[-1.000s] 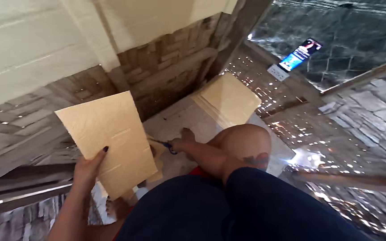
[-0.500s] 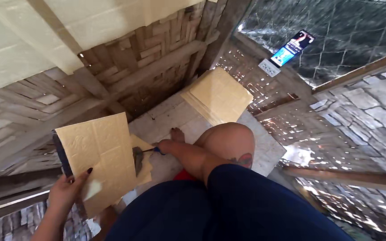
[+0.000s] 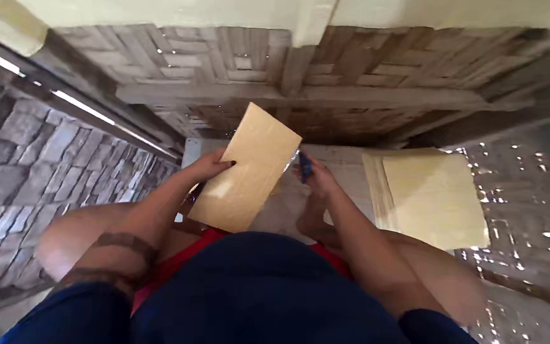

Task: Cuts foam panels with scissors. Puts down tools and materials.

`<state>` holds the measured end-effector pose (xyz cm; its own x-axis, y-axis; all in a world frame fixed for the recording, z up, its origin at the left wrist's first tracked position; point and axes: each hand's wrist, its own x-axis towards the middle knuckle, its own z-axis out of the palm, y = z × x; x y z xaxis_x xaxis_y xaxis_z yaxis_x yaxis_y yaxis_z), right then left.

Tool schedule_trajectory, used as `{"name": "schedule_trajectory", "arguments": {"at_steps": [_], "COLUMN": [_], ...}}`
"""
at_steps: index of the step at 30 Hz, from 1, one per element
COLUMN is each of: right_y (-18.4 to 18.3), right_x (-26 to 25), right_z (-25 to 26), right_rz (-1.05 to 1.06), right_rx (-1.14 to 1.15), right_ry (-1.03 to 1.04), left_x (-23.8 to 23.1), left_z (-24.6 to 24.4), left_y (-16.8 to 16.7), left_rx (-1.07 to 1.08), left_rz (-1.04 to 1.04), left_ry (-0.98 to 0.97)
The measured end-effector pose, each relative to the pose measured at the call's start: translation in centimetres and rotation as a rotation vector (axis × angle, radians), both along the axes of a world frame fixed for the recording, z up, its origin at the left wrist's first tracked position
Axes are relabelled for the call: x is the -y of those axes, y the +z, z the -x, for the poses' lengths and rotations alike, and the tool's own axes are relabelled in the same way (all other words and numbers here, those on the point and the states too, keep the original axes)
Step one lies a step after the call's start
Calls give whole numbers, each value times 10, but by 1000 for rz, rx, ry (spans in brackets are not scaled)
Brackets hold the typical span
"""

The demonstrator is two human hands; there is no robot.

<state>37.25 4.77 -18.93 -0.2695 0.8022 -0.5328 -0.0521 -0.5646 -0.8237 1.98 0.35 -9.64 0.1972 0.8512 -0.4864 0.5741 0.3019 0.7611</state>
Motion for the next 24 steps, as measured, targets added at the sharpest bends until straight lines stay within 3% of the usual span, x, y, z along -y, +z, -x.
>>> {"name": "schedule_trajectory", "arguments": {"at_steps": [4, 9, 13, 17, 19, 21, 24], "right_y": [25, 28, 41, 40, 40, 39, 34], "right_x": [7, 6, 21, 23, 23, 26, 37], "right_z": [-5, -12, -3, -2, -2, 2, 17], "right_rz": [-64, -198, -88, -33, -43, -101, -176], "right_rx": [44, 173, 179, -131, -251, -249, -69], "right_ry": [-109, 145, 198, 133, 202, 226, 179], "left_x": [3, 5, 7, 9, 11, 11, 13], "left_z": [-3, 2, 1, 6, 9, 8, -3], "left_y": [12, 15, 15, 16, 16, 17, 20], "left_rx": [87, 107, 85, 196, 311, 364, 379], "left_rz": [36, -4, -22, -6, -14, -49, -107], "left_ry": [-36, -168, -249, -68, 63, 125, 207]}}
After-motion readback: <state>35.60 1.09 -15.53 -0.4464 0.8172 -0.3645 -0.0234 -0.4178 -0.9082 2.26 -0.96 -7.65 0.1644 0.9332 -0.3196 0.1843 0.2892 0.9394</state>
